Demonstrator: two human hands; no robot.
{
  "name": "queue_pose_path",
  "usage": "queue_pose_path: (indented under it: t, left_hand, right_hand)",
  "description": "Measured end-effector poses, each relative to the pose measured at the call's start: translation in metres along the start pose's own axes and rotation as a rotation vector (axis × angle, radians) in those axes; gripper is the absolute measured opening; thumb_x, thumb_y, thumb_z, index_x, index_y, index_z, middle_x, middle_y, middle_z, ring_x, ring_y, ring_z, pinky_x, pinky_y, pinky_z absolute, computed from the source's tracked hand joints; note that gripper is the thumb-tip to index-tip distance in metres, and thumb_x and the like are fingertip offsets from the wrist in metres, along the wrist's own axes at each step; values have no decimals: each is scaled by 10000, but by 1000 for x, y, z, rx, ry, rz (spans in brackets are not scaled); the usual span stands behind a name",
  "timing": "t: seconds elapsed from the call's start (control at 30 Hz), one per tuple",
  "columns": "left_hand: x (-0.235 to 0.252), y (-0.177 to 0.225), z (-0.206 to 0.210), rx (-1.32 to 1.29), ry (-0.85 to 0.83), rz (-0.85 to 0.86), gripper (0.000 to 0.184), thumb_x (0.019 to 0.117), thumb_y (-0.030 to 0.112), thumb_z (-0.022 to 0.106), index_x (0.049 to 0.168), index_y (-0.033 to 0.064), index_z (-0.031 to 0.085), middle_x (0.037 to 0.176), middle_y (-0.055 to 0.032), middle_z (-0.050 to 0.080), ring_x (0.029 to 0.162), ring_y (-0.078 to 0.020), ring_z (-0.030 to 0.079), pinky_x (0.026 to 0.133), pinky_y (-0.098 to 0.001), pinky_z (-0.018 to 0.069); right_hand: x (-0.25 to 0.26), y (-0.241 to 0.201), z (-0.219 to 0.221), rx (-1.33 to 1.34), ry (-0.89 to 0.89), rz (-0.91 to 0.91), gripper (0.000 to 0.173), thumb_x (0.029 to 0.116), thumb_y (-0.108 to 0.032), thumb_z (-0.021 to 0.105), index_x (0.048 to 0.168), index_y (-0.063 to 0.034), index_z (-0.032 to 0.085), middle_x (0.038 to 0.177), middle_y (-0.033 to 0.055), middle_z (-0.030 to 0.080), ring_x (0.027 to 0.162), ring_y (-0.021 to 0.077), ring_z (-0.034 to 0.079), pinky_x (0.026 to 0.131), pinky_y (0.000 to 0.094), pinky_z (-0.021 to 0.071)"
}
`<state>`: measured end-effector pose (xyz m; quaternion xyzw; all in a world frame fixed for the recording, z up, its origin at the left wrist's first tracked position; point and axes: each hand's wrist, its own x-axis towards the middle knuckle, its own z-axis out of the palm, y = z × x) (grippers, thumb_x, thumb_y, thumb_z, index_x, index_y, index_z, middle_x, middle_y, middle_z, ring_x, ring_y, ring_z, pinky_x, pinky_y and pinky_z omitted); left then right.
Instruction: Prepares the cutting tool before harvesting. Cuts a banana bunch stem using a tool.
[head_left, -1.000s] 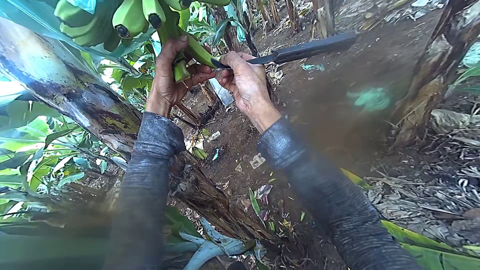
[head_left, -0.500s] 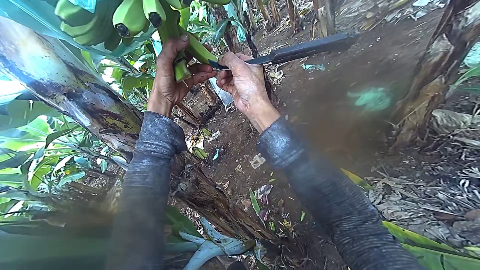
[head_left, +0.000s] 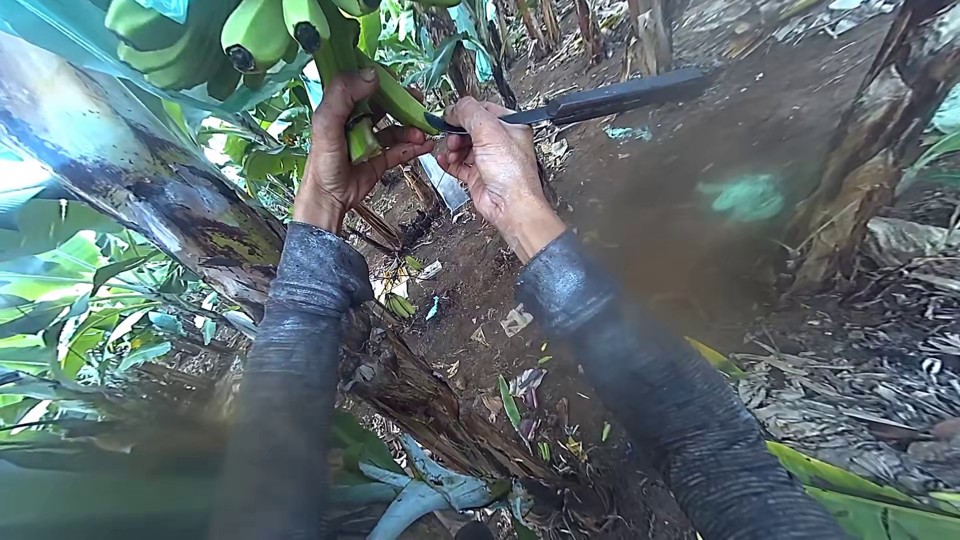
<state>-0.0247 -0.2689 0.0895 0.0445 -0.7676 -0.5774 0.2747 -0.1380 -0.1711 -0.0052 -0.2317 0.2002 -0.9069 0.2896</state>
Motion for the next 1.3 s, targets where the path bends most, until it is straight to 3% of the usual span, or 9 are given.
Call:
queue_pose_path:
  t: [0.53, 0.7, 0.77, 0.83, 0.93, 1.03, 1.1, 1.2, 1.3]
  left_hand:
    - [6, 2, 5, 25, 29, -34, 293, 1056, 309, 429, 1287, 130, 441, 1185, -184, 648, 898, -377, 721, 772, -558, 638]
    - [-18, 39, 4, 737, 172, -240, 663, 1032, 626, 417, 1518, 177, 422, 1310, -103, 636, 1087, -272, 684, 855, -491, 602]
    - [-47, 57, 8, 1139, 189, -284, 735, 966, 671, 527, 1334, 40, 613, 1184, -208, 679, 1047, -370, 672, 894, -628, 530]
    - [-76, 67, 41, 1376, 56, -273, 628, 931, 642, 624, 1119, 51, 721, 969, -202, 708, 910, -396, 684, 825, -699, 511]
    - [-114, 61, 142, 1309, -233, 13, 573, 865, 607, 733, 1217, 156, 705, 928, -66, 732, 808, -250, 705, 750, -570, 587]
    - [-139, 52, 242, 989, -544, 344, 690, 908, 380, 770, 1491, 125, 503, 1156, -73, 718, 970, -177, 706, 847, -451, 604]
    - [-159, 59, 282, 917, -663, 542, 469, 953, 146, 682, 1405, 72, 581, 1138, -112, 717, 1001, -229, 703, 845, -441, 584]
    - [-199, 91, 312, 968, -613, 818, 300, 961, 53, 649, 1259, 38, 677, 1066, -138, 716, 978, -273, 703, 808, -410, 575]
    - [-246, 117, 331, 955, -289, 1136, 158, 934, 75, 683, 1071, 50, 758, 978, -105, 734, 924, -239, 704, 762, -350, 573]
  right_hand:
    - [1, -9, -14, 39, 41, -25, 134, 996, -93, 602, 867, -57, 616, 669, 30, 588, 583, 153, 610, 625, 345, 600]
    - [-53, -34, -95, -467, -93, -51, 168, 1025, -252, 590, 1037, -96, 651, 772, 19, 644, 634, 118, 623, 626, 313, 585]
    - [-88, -47, -133, -797, -136, -45, 184, 1015, -248, 629, 1061, -77, 680, 795, 44, 672, 634, 125, 621, 605, 313, 558]
    - [-109, -57, -157, -1078, -189, -2, 152, 960, -199, 678, 1000, -57, 716, 804, 39, 703, 678, 133, 666, 664, 352, 592]
    - [-149, -72, -174, -1457, -346, -73, 221, 928, -284, 659, 954, -82, 746, 816, 56, 705, 742, 177, 672, 725, 447, 567]
    - [-204, -104, -169, -1701, -383, -237, 351, 947, -340, 689, 1054, -12, 753, 1002, 204, 744, 956, 353, 726, 886, 600, 554]
    - [-247, -142, -155, -1793, -317, -167, 440, 974, -315, 687, 1197, 64, 697, 1187, 288, 692, 1150, 415, 662, 1057, 586, 461]
    - [-298, -200, -145, -1880, -107, -131, 534, 972, -304, 673, 1251, 147, 612, 1235, 368, 630, 1192, 493, 610, 1062, 643, 424]
    - [-355, -258, -94, -1766, 36, -203, 293, 969, -83, 637, 1132, 161, 625, 1019, 237, 683, 981, 217, 639, 954, 345, 488]
